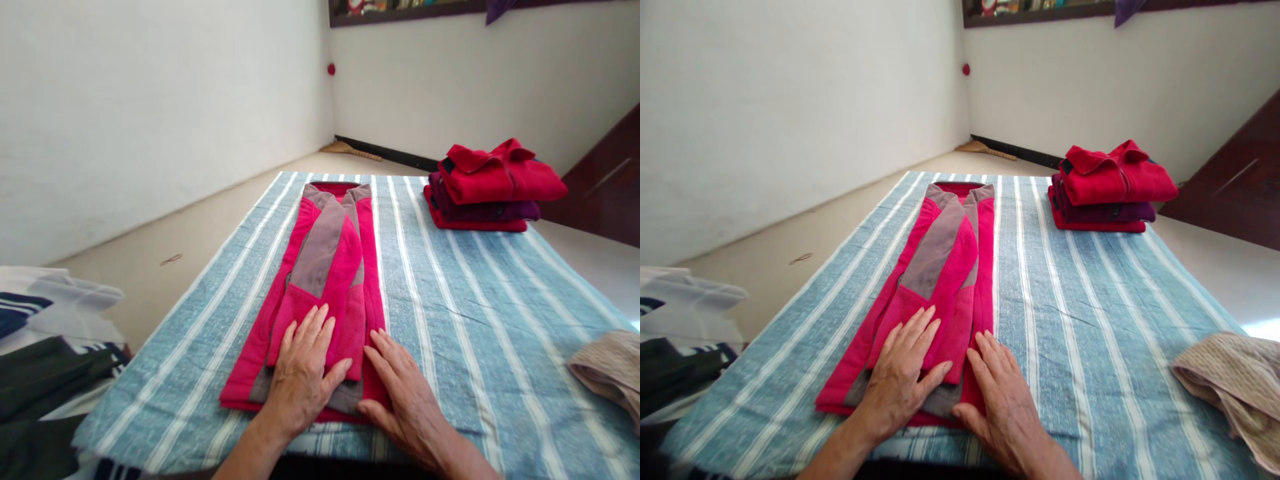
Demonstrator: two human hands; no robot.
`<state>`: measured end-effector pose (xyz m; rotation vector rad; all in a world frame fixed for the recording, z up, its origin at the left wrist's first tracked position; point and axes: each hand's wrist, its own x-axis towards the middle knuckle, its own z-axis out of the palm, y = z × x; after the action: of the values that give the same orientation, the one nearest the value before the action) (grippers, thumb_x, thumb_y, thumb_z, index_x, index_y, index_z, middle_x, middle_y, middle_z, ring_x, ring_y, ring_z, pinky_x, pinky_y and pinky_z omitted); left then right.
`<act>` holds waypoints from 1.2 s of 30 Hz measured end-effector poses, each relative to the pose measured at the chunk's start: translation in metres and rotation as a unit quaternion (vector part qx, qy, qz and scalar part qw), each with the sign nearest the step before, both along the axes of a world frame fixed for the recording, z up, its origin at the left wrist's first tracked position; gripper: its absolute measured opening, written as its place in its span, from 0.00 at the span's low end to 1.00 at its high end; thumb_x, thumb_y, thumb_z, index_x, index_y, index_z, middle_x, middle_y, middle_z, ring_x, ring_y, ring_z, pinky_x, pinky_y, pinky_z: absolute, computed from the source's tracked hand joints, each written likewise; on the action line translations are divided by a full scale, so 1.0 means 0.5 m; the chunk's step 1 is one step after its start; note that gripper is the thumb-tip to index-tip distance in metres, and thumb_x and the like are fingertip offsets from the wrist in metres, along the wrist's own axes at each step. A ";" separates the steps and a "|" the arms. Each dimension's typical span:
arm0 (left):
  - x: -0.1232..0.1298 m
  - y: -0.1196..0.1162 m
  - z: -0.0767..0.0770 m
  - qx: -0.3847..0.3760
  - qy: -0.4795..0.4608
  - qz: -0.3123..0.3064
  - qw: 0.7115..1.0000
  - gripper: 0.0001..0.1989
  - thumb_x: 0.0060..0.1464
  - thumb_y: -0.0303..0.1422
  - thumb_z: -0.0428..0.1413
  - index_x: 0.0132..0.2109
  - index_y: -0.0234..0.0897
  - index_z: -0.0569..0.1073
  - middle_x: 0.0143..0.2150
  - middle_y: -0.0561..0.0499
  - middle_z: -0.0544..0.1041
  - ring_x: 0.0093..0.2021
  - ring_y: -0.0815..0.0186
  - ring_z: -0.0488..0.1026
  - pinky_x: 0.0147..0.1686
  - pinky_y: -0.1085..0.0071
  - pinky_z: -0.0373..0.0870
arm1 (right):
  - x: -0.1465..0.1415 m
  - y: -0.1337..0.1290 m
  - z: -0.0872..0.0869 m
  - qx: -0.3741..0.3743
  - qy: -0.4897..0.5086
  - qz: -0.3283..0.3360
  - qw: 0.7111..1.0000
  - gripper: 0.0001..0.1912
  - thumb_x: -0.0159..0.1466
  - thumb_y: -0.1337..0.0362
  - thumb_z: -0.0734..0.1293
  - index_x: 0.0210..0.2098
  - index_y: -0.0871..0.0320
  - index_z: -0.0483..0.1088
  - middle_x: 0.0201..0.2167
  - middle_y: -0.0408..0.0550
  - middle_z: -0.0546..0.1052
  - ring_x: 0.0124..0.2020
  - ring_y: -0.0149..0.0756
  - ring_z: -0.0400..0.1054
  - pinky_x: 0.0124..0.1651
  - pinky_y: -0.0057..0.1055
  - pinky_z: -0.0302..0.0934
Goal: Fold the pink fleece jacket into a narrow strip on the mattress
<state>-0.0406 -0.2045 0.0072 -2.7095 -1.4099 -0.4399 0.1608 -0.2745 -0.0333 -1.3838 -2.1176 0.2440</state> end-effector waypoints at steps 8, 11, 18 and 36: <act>-0.002 0.001 -0.001 0.013 -0.012 -0.002 1.000 0.26 0.57 0.38 0.54 0.60 0.32 0.65 0.64 0.36 0.64 0.63 0.48 0.61 0.57 0.47 0.60 | -0.003 0.004 0.002 0.004 -0.009 -0.001 1.000 0.34 0.62 0.57 0.67 0.63 0.62 0.56 0.64 0.61 0.59 0.66 0.51 0.50 0.62 0.52 0.54; -0.001 0.002 -0.001 0.019 -0.009 -0.004 1.000 0.26 0.58 0.39 0.53 0.60 0.32 0.65 0.64 0.36 0.64 0.63 0.48 0.61 0.57 0.47 0.60 | -0.008 0.002 0.012 0.005 0.000 -0.009 1.000 0.34 0.60 0.59 0.68 0.62 0.63 0.57 0.64 0.63 0.60 0.65 0.52 0.52 0.61 0.53 0.56; -0.012 0.023 -0.022 0.056 -0.022 -0.034 0.998 0.27 0.60 0.42 0.48 0.62 0.32 0.62 0.63 0.35 0.66 0.62 0.47 0.62 0.56 0.48 0.60 | -0.056 0.020 0.084 0.009 -0.024 0.018 1.000 0.32 0.62 0.58 0.67 0.61 0.65 0.57 0.65 0.62 0.59 0.68 0.49 0.46 0.65 0.50 0.49; -0.010 0.037 -0.024 0.071 -0.015 -0.054 0.996 0.29 0.55 0.30 0.46 0.65 0.34 0.56 0.62 0.34 0.66 0.61 0.45 0.63 0.54 0.47 0.61 | -0.071 0.010 0.069 -0.026 -0.091 0.063 0.993 0.37 0.66 0.52 0.62 0.65 0.70 0.49 0.66 0.67 0.54 0.68 0.54 0.41 0.65 0.50 0.49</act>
<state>-0.0454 -0.1858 -0.0048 -2.6832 -1.1941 -0.5651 0.1252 -0.2693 0.0010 -1.3468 -2.3688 0.2327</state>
